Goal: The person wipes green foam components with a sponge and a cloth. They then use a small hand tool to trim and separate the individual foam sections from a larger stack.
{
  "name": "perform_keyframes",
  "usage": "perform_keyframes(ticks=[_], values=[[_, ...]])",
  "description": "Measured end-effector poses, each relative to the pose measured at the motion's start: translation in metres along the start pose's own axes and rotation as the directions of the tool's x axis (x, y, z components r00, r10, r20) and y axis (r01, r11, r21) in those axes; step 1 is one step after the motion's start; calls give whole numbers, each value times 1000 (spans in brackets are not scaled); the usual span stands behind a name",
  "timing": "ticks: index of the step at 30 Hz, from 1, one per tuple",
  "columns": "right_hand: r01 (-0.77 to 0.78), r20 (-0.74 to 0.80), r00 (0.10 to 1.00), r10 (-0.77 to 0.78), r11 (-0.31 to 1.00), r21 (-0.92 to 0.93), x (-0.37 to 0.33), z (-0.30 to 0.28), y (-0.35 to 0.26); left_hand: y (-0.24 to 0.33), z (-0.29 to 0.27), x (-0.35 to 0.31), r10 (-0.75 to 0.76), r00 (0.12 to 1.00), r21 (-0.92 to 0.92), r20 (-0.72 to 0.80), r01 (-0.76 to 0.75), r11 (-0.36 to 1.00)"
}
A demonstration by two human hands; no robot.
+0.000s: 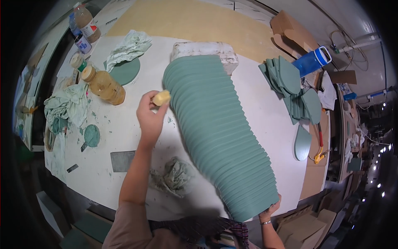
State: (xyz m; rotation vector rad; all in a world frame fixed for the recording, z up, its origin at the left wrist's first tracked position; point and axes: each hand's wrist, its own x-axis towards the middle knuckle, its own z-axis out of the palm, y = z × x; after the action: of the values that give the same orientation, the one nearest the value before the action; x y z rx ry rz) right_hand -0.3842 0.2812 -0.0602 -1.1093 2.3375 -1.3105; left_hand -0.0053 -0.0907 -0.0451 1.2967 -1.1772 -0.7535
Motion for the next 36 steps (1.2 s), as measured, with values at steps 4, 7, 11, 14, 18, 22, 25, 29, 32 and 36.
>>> perform_keyframes(ticks=[4,7,11,14,18,22,25,29,32,36], values=[[20,43,999,-22,998,57,0,-2,8,-28,-12,-30,67,990,245,128,-97,965],[24,37,999,-26,998,57,1,1,1,-20,-16,-28,63,994,227,94,-83,970],[14,14,1000,-14,1000,6,2,0,-1,10,-1,-8,116,991,170,70,-126,977],[6,-7,1000,-5,998,65,1,3,1,2,1,-20,132,988,179,75,-144,973],[4,-11,1000,-3,999,42,3,4,-3,-16,-15,-38,115,986,324,124,-150,934],[31,-6,1000,-31,1000,4,4,2,-7,14,-5,-19,200,977,244,73,-212,946],[7,-7,1000,-7,1000,12,2,2,-4,18,0,-20,283,946,203,157,-311,928],[3,9,1000,-3,1000,17,0,2,-6,4,-15,-41,168,972,272,162,-208,939],[13,6,1000,-13,1000,-2,1,1,-6,4,-15,-35,219,966,254,140,-249,935],[31,25,999,-30,998,-63,3,0,-7,23,-5,-26,292,940,177,179,-323,930]])
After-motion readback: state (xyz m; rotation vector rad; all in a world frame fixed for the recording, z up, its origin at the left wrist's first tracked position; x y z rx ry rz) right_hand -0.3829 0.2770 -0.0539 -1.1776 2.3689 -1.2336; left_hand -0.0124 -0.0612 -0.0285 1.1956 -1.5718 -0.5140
